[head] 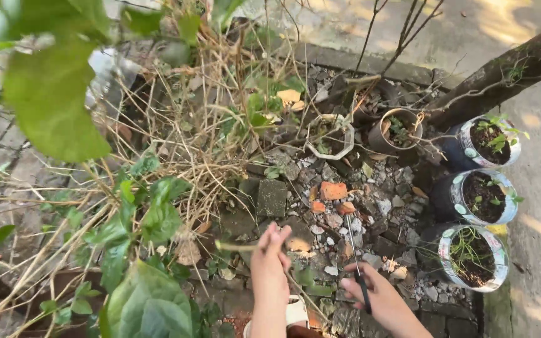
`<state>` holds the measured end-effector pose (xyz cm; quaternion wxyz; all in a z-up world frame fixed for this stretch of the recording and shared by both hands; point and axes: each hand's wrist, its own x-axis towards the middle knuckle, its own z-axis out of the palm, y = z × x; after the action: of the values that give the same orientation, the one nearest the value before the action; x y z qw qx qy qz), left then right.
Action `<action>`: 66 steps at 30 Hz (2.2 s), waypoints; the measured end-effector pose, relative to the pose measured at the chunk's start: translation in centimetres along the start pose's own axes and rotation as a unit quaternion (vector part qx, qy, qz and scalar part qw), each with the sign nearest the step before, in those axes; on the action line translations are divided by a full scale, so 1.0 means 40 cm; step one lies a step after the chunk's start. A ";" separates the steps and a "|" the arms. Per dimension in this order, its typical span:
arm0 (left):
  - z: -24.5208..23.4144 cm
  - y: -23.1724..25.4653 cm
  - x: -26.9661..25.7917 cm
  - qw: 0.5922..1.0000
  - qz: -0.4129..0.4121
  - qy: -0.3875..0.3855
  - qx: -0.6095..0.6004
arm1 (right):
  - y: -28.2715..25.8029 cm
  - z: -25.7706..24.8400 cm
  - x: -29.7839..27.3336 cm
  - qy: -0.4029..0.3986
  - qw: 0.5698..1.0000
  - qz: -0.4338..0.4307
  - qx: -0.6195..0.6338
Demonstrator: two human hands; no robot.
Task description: The recorder uses scissors to prune dry and green branches from a plant in an outdoor garden.
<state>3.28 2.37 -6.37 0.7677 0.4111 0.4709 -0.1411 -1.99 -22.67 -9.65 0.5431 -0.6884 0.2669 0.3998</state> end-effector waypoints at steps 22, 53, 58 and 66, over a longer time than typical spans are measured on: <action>0.206 0.086 0.465 0.941 0.166 -0.115 0.270 | 0.422 -0.257 0.186 0.276 0.955 -0.061 0.088; 0.143 -0.025 0.312 0.806 0.423 0.100 0.402 | 0.277 -0.357 0.210 0.229 0.973 -0.011 0.018; 0.122 -0.009 0.293 0.830 0.431 0.093 0.341 | 0.285 -0.353 0.224 0.223 0.975 -0.006 0.010; 0.163 0.029 0.264 0.816 0.429 0.093 0.376 | -0.078 -0.271 0.080 0.161 0.987 0.011 0.029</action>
<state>13.42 -0.09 -13.23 0.4890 0.8390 0.2264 0.0751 5.05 -32.04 -9.69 0.5081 -0.7250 0.3696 0.2823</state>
